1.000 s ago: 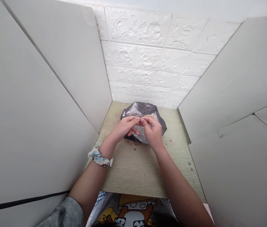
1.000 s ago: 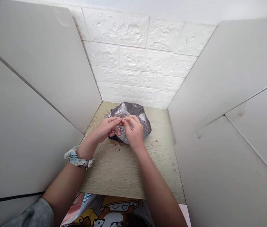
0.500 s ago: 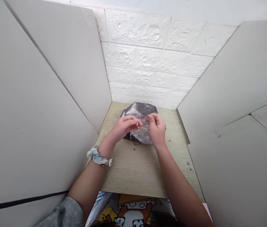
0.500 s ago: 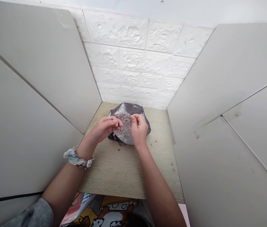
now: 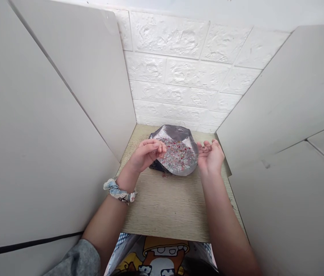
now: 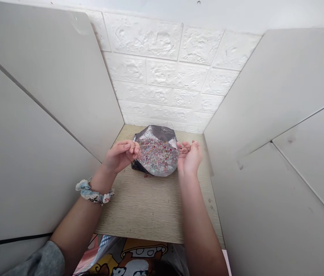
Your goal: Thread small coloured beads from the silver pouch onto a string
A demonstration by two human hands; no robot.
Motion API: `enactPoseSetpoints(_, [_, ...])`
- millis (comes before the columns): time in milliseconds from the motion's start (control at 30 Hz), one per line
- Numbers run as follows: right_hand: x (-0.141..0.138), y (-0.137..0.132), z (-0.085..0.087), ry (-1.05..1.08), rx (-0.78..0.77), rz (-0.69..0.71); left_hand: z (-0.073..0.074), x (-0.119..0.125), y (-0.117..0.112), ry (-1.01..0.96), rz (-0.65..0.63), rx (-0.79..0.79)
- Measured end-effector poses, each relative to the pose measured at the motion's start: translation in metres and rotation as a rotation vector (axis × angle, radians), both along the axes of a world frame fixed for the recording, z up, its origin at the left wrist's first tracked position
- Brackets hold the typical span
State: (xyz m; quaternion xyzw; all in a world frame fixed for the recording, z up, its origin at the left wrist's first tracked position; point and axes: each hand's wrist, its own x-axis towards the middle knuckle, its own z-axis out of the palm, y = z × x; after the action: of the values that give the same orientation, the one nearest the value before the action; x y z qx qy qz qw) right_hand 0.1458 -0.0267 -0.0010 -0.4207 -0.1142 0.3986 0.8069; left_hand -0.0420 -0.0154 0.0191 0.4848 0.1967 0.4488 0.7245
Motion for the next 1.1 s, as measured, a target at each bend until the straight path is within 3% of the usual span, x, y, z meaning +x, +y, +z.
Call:
enactPoseSetpoints(133, [0.008,0.0,0.002,-0.007,-0.002,-0.08,-0.001,0.0,0.0,0.047,-0.032,0.018])
enactPoseSetpoints(433, [0.011,0.0,-0.003,-0.153,0.065,-0.097,-0.003,-0.002,0.002,0.037,-0.062,0.008])
enactPoseSetpoints(800, [0.006,-0.002,0.002,-0.096,0.056,-0.125,-0.005,-0.005,0.003,0.074,-0.12,0.059])
enactPoseSetpoints(933, [0.003,-0.003,0.003,-0.135,0.086,-0.013,-0.005,-0.005,0.005,0.227,-0.148,0.208])
enactPoseSetpoints(1100, [-0.005,-0.007,0.005,-0.236,0.153,0.061,-0.005,-0.004,0.006,0.685,0.074,0.577])
